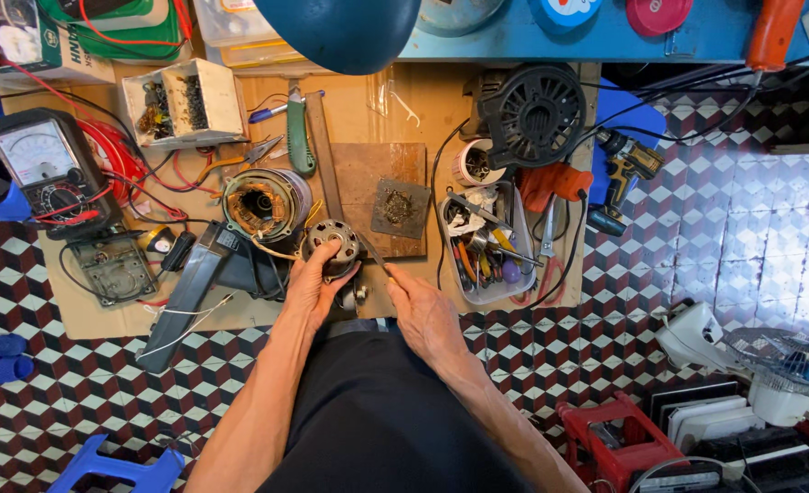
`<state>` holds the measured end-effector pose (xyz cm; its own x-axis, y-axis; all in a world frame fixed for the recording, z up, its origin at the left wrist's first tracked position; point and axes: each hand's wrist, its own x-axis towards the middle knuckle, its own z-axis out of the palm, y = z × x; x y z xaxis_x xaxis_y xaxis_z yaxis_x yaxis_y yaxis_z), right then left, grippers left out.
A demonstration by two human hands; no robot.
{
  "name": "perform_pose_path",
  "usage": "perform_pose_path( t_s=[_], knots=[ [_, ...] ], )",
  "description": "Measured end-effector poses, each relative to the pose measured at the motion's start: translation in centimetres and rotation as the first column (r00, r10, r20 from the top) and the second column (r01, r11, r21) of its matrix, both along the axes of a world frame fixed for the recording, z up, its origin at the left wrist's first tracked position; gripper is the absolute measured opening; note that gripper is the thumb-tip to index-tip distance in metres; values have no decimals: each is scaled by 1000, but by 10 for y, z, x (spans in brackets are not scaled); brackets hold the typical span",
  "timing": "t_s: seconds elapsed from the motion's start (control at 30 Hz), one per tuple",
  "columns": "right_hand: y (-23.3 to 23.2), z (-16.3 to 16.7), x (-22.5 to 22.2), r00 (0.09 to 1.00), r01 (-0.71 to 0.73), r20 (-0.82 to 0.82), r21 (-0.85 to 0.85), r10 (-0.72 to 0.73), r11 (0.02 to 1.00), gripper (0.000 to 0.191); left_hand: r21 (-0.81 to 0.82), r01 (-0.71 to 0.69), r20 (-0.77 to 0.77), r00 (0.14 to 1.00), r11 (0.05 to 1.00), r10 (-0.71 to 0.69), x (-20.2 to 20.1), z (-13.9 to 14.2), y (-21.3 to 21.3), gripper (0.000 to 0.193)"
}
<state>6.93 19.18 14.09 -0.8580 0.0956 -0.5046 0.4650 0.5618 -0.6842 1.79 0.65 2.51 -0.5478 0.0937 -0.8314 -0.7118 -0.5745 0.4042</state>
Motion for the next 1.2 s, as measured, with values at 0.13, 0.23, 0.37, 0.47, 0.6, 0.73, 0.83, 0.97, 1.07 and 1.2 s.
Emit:
perform_pose_path(
  t_s=[0.13, 0.23, 0.37, 0.47, 0.6, 0.73, 0.83, 0.97, 1.07, 1.2],
  knots=[
    [-7, 0, -3, 999, -32, 18, 5, 32, 999, 39, 15, 2, -28, 1000, 1000, -2, 3, -3, 2, 43],
    [-13, -1, -8, 990, -115, -78, 59, 119, 992, 36, 19, 3, -31, 1000, 1000, -3, 5, -4, 0, 41],
    [-19, 2, -13, 995, -93, -19, 12, 94, 996, 36, 40, 19, -26, 1000, 999, -18, 5, -2, -3, 42],
    [-22, 5, -12, 998, -56, -2, -15, 56, 998, 34, 42, 45, -8, 999, 998, -45, 5, -1, -4, 44],
    [-32, 6, -15, 999, -27, -32, 7, 27, 1000, 34, 18, 13, 3, 1000, 1000, -13, 3, -7, -8, 44],
    [-45, 5, -22, 994, -19, 111, 3, 19, 1000, 37, 51, 63, -9, 998, 997, -62, 1, -12, -20, 47],
    [-48, 5, -24, 996, -39, 83, 41, 36, 998, 36, 58, 77, -15, 997, 995, -76, -2, -12, -24, 48],
    [-50, 2, -26, 997, -51, 55, 71, 47, 996, 35, 50, 83, -11, 997, 995, -82, -5, -10, -26, 48],
    [-53, 1, -30, 996, -67, 68, 83, 62, 994, 35, 67, 78, -21, 997, 995, -77, -5, -11, -27, 49],
    [-55, 4, -41, 989, -86, 126, 111, 72, 990, 36, 73, 80, -26, 997, 994, -79, -6, -15, -29, 50]
  ],
)
